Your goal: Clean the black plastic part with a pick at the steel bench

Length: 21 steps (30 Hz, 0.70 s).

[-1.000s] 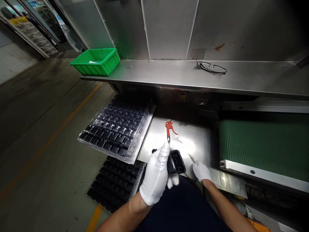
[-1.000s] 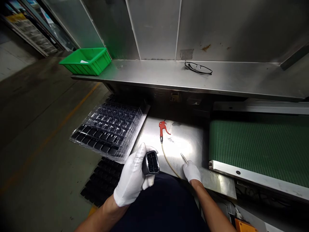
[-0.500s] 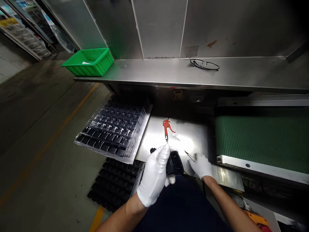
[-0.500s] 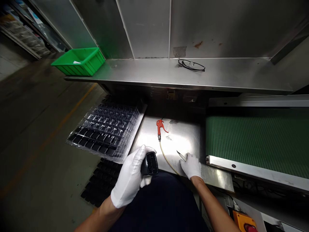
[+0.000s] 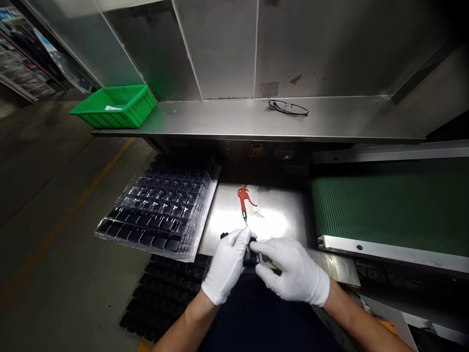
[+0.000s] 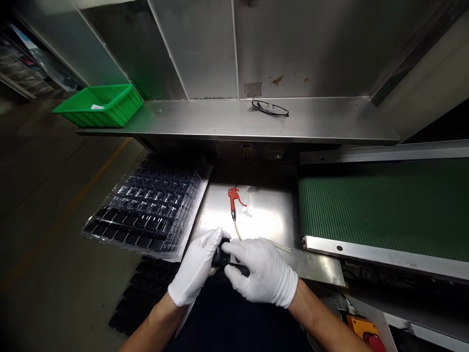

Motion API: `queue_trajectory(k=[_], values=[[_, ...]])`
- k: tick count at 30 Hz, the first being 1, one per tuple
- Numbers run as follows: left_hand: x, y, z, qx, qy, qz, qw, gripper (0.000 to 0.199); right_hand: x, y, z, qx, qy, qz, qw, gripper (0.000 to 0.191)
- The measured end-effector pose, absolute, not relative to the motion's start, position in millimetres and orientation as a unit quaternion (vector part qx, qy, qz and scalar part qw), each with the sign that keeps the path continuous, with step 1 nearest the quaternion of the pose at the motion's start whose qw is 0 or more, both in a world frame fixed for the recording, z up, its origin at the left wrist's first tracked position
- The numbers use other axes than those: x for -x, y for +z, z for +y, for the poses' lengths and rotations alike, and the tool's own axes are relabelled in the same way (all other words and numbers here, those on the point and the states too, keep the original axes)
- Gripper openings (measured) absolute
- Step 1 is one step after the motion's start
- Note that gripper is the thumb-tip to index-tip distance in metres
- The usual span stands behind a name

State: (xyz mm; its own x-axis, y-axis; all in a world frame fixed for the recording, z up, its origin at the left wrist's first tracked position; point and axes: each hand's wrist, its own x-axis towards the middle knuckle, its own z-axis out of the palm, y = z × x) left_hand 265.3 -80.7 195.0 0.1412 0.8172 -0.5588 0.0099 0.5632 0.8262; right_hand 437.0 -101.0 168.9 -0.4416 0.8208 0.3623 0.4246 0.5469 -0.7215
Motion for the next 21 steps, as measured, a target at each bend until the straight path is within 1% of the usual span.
queue_trajectory(k=[4, 6, 9, 12, 13, 14, 16, 17, 19, 21], values=[[-262.6, 173.5, -85.5, -0.341, 0.268, 0.604, 0.668, 0.056, -428.9, 131.7, -117.1, 0.414, 0.373, -0.741, 0.376, 0.008], [-261.0, 159.4, -89.3, -0.312, 0.249, 0.604, 0.69, 0.059, -424.3, 113.2, -126.0, 0.434, 0.404, -0.712, 0.376, 0.011], [-256.6, 136.2, -93.7, -0.295, 0.204, 0.593, 0.721, 0.058, -418.4, 90.1, -133.0, 0.484, 0.436, -0.676, 0.343, 0.017], [-250.4, 112.6, -92.5, -0.351, 0.151, 0.583, 0.717, 0.051, -416.9, 76.7, -132.0, 0.552, 0.467, -0.631, 0.281, 0.011], [-248.5, 104.8, -89.7, -0.383, 0.143, 0.593, 0.694, 0.047, -417.9, 74.3, -130.8, 0.572, 0.471, -0.62, 0.26, 0.009], [-246.9, 97.2, -85.4, -0.416, 0.14, 0.61, 0.66, 0.044, -419.8, 72.4, -129.6, 0.59, 0.471, -0.609, 0.242, 0.013], [-245.1, 82.7, -71.3, -0.485, 0.14, 0.648, 0.57, 0.04, -425.7, 69.2, -128.2, 0.617, 0.469, -0.595, 0.216, 0.029], [-245.1, 75.9, -61.7, -0.519, 0.141, 0.661, 0.523, 0.039, -429.5, 67.3, -128.4, 0.624, 0.468, -0.592, 0.203, 0.032], [-247.4, 63.4, -39.2, -0.572, 0.129, 0.667, 0.459, 0.035, -437.2, 62.3, -130.6, 0.631, 0.468, -0.593, 0.176, 0.029], [-252.4, 52.0, -16.0, -0.614, 0.093, 0.661, 0.421, 0.03, -443.7, 57.0, -134.7, 0.632, 0.473, -0.595, 0.152, 0.028]])
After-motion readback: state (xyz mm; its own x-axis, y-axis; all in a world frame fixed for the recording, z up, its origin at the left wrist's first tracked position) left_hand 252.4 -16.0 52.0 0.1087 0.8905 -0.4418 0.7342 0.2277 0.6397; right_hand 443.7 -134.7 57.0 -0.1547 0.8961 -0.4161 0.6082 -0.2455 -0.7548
